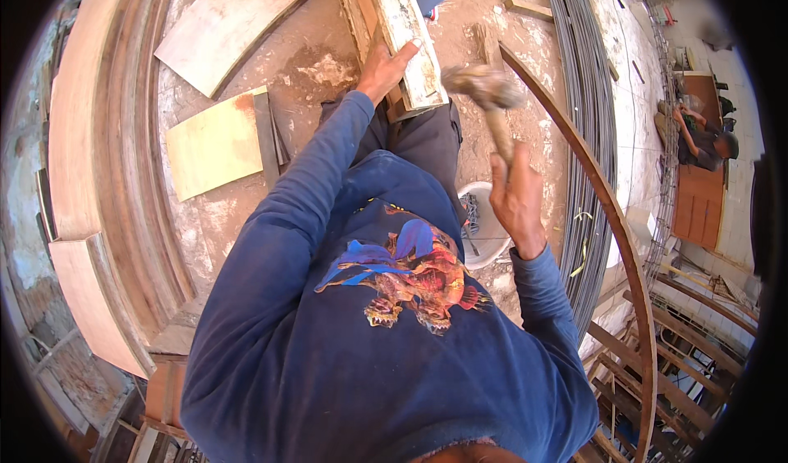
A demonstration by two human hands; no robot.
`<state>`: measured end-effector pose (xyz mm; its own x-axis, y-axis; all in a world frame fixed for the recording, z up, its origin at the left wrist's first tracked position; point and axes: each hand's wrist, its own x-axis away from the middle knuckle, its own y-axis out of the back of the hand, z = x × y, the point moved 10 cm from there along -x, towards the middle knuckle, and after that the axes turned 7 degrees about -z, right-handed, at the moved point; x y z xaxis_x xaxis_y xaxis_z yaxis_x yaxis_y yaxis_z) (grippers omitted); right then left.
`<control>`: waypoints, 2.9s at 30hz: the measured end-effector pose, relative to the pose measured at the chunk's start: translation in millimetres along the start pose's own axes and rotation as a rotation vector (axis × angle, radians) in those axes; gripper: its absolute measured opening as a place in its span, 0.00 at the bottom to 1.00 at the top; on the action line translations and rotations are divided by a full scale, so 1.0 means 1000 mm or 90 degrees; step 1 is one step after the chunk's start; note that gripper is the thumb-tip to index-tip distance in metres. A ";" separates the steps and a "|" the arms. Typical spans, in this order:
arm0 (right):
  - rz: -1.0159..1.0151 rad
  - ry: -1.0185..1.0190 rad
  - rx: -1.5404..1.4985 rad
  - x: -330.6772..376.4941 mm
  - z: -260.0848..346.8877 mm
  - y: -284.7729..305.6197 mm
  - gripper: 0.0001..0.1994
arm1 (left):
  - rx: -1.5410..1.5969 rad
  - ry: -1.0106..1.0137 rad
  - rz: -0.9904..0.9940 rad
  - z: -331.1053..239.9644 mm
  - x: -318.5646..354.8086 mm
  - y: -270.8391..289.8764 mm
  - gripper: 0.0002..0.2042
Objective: The person aligns a wooden board with a frame and hammers nails into it to secure it.
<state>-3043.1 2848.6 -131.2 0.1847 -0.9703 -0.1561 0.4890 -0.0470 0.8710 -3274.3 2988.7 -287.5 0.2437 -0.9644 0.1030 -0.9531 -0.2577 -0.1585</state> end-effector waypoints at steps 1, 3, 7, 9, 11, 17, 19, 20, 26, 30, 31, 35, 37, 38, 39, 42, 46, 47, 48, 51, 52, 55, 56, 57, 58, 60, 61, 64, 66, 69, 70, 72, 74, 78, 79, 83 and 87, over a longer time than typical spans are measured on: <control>0.039 0.062 0.017 -0.006 0.004 -0.016 0.12 | 0.002 -0.006 -0.006 0.000 -0.001 0.002 0.28; 0.073 0.129 0.037 -0.010 0.006 -0.018 0.12 | -0.033 -0.078 -0.027 -0.008 -0.003 0.004 0.27; -0.126 0.060 -0.105 -0.016 0.027 0.074 0.11 | -0.016 0.039 0.027 0.012 -0.008 0.005 0.28; -0.158 -0.017 -0.200 -0.023 0.035 0.099 0.12 | 0.028 -0.021 -0.021 0.015 -0.011 0.015 0.27; -0.186 -0.035 -0.234 -0.025 0.033 0.106 0.12 | 0.026 -0.044 -0.028 0.012 -0.010 0.010 0.28; -0.079 0.067 -0.110 -0.070 0.005 0.045 0.14 | -0.017 -0.027 -0.062 0.035 -0.026 0.018 0.34; -0.012 0.124 0.024 -0.082 0.004 0.019 0.14 | -0.046 -0.002 -0.094 0.044 -0.029 0.026 0.35; -0.013 0.124 0.024 -0.081 0.001 0.019 0.14 | -0.046 -0.003 -0.094 0.043 -0.027 0.024 0.35; 0.060 0.148 0.041 -0.063 -0.008 0.004 0.14 | -0.015 -0.063 -0.068 0.017 -0.015 0.016 0.32; 0.032 0.107 0.009 -0.062 -0.011 0.001 0.15 | -0.026 -0.068 -0.088 0.018 -0.015 0.016 0.33; 0.047 0.103 -0.004 -0.059 -0.011 0.000 0.14 | -0.041 -0.091 -0.105 0.014 -0.013 0.017 0.34; 0.012 0.015 -0.057 -0.058 -0.018 0.009 0.15 | -0.143 0.046 -0.042 0.024 -0.013 0.019 0.33; 0.005 -0.021 -0.101 -0.051 -0.021 0.017 0.16 | -0.172 0.060 -0.055 0.023 -0.013 0.020 0.34; -0.001 -0.052 -0.146 -0.046 -0.023 0.021 0.17 | -0.200 0.071 -0.073 0.023 -0.012 0.023 0.36; -0.017 -0.048 -0.140 -0.043 -0.019 0.025 0.18 | -0.202 0.074 -0.072 0.021 -0.010 0.023 0.36; -0.054 -0.016 -0.150 -0.038 -0.008 0.020 0.16 | -0.232 0.062 -0.079 0.010 -0.006 0.018 0.37; 0.120 0.040 -0.097 -0.044 -0.004 -0.005 0.16 | -0.237 0.022 -0.048 0.024 -0.016 0.021 0.37; 0.108 0.032 -0.128 -0.042 -0.003 -0.001 0.17 | -0.232 0.018 -0.053 0.025 -0.018 0.021 0.37; 0.106 0.036 -0.128 -0.045 -0.004 0.000 0.17 | -0.232 0.014 -0.055 0.024 -0.022 0.023 0.37; 0.011 -0.027 -0.105 -0.056 -0.018 0.017 0.20 | -0.198 0.014 -0.034 0.028 -0.020 0.018 0.36; 0.010 -0.032 -0.106 -0.065 -0.023 0.018 0.20 | -0.191 0.016 -0.037 0.033 -0.020 0.018 0.36; 0.055 0.103 0.047 -0.098 -0.012 0.018 0.19 | -0.194 0.001 -0.043 0.024 -0.021 0.020 0.35; 0.050 0.102 0.048 -0.099 -0.013 0.020 0.19 | -0.202 -0.007 -0.050 0.019 -0.018 0.020 0.34; 0.081 0.180 0.089 -0.096 -0.004 0.017 0.18 | -0.202 -0.010 -0.047 0.015 -0.017 0.018 0.34; 0.117 0.264 0.129 -0.092 0.005 0.011 0.17 | -0.208 -0.007 -0.049 0.010 -0.012 0.017 0.34; 0.109 0.295 0.150 -0.089 0.012 0.020 0.16 | -0.213 -0.003 -0.053 0.009 -0.014 0.018 0.34; 0.078 0.297 0.135 -0.090 0.014 0.026 0.16 | -0.213 0.009 -0.037 0.014 -0.017 0.019 0.35; 0.027 0.300 0.156 -0.090 0.025 0.031 0.16 | -0.232 0.032 -0.022 0.023 -0.018 0.022 0.35; 0.095 0.330 0.260 -0.082 0.028 0.013 0.14 | -0.257 0.038 -0.017 0.022 -0.015 0.020 0.36; 0.042 0.368 0.215 -0.087 0.036 0.031 0.12 | -0.232 0.000 -0.075 0.012 -0.014 0.026 0.37; 0.024 0.356 0.205 -0.088 0.034 0.041 0.12 | -0.235 0.002 -0.068 0.004 -0.011 0.022 0.37; 0.003 0.315 0.239 -0.084 0.032 0.043 0.11 | -0.255 0.110 -0.029 0.000 0.004 0.008 0.37; 0.080 0.356 0.304 -0.081 0.036 0.022 0.12 | -0.246 0.066 -0.047 0.011 -0.007 0.020 0.38; 0.013 0.346 0.204 -0.083 0.025 0.038 0.11 | -0.257 0.001 -0.065 0.008 -0.014 0.025 0.39; 0.001 0.317 0.208 -0.085 0.021 0.040 0.11 | -0.268 0.034 -0.047 0.011 -0.014 0.024 0.39; 0.155 0.248 0.232 -0.067 0.008 0.012 0.16 | -0.254 0.009 -0.078 -0.009 -0.005 0.016 0.38; 0.039 0.190 0.151 -0.056 -0.001 0.023 0.15 | -0.227 0.057 -0.066 0.001 -0.004 0.018 0.37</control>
<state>-3041.4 2901.9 -102.5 0.4645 -0.8631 -0.1983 0.2644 -0.0786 0.9612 -3291.8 2987.5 -291.2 0.3400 -0.9213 0.1885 -0.9308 -0.3010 0.2073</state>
